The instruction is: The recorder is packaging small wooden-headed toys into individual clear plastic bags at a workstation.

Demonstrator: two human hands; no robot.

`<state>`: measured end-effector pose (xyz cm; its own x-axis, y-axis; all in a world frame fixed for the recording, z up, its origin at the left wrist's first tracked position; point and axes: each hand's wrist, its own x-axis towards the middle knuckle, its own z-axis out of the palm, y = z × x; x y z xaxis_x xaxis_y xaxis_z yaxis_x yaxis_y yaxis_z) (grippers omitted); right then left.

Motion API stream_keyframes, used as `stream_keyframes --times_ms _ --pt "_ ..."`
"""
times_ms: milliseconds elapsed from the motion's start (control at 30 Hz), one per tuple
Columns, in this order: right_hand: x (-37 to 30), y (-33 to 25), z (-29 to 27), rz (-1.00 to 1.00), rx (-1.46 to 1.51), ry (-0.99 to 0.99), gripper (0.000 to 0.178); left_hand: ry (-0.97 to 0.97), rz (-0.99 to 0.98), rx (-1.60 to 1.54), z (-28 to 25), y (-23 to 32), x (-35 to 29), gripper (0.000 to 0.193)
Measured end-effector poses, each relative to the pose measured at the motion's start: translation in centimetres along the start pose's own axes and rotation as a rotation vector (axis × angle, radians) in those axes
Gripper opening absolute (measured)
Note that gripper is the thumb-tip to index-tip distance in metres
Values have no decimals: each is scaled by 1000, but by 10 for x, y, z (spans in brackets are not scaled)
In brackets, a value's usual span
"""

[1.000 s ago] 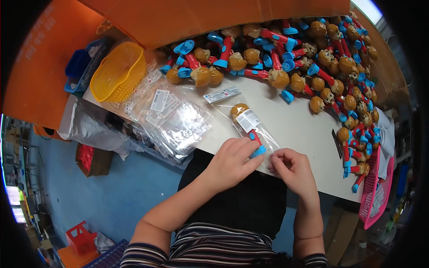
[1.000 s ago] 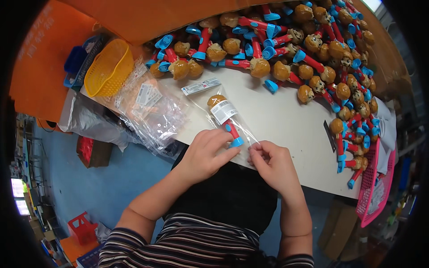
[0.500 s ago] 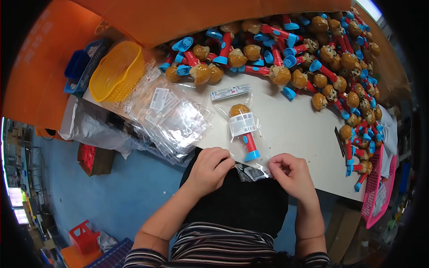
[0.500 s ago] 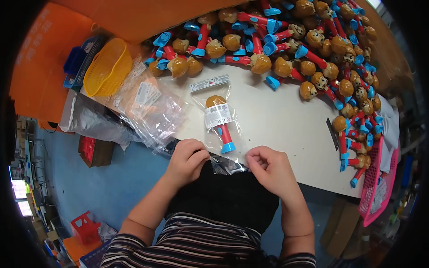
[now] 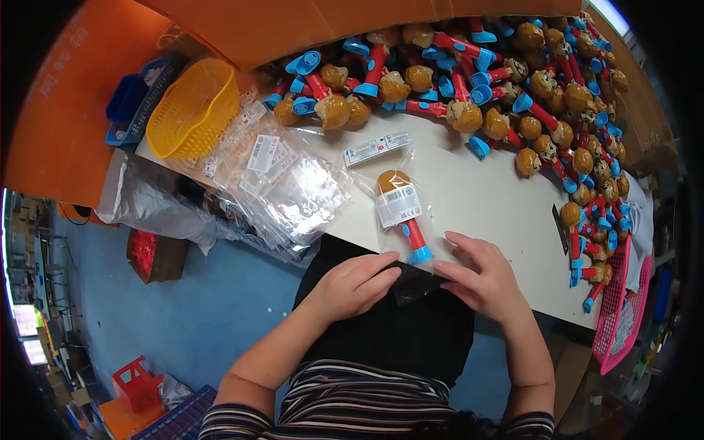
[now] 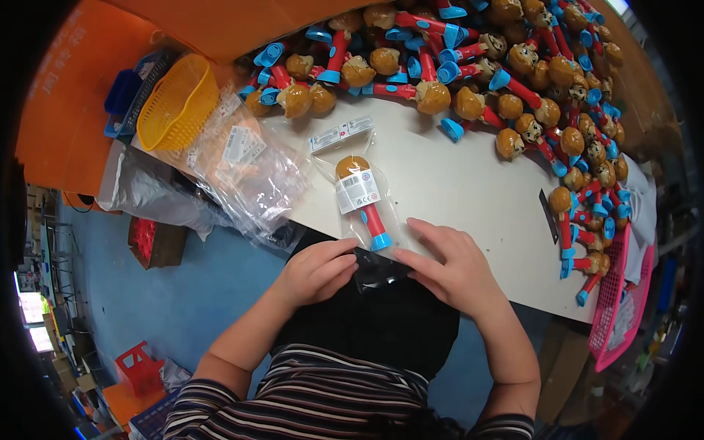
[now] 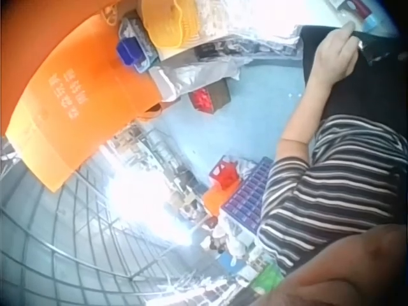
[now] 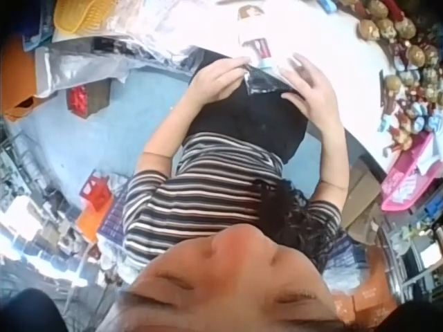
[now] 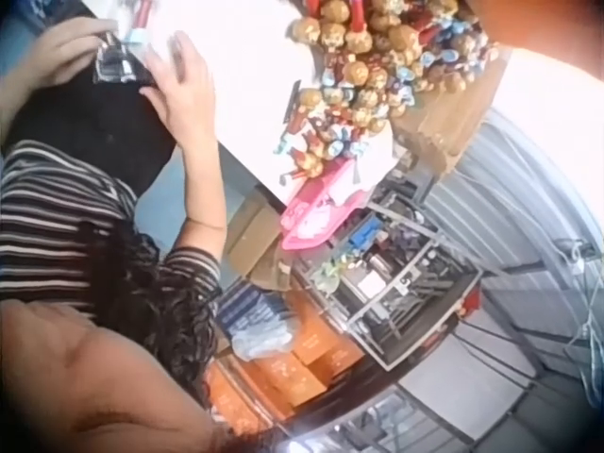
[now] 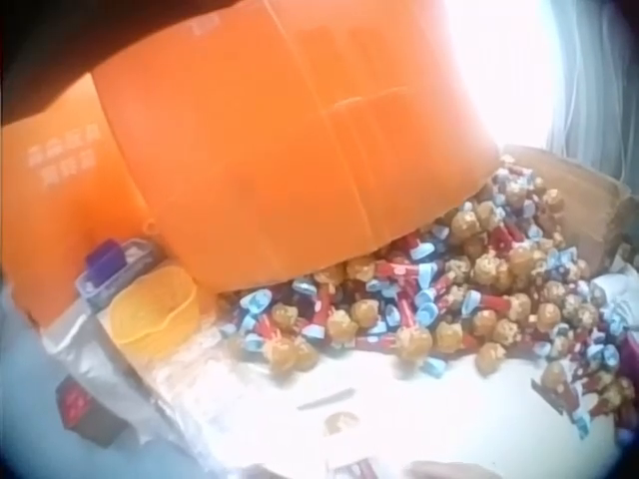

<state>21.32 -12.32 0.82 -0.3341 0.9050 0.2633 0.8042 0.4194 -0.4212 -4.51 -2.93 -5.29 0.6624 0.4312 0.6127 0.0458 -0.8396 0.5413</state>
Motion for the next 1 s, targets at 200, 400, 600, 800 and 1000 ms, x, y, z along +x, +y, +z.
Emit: stream_keyframes --times_ms 200,400,600,800,1000 --pt "5 7 0 -86 31 42 49 -56 65 118 -2 5 8 36" --pt "8 13 1 -196 -32 97 34 -53 18 91 3 6 -4 34" --pt "12 19 7 -220 8 104 32 75 -131 -58 12 12 -17 36" --pt "10 12 10 -103 53 102 33 192 -378 -342 14 19 -19 22" --pt "9 9 13 -156 20 88 30 233 -478 -371 11 25 -16 15"
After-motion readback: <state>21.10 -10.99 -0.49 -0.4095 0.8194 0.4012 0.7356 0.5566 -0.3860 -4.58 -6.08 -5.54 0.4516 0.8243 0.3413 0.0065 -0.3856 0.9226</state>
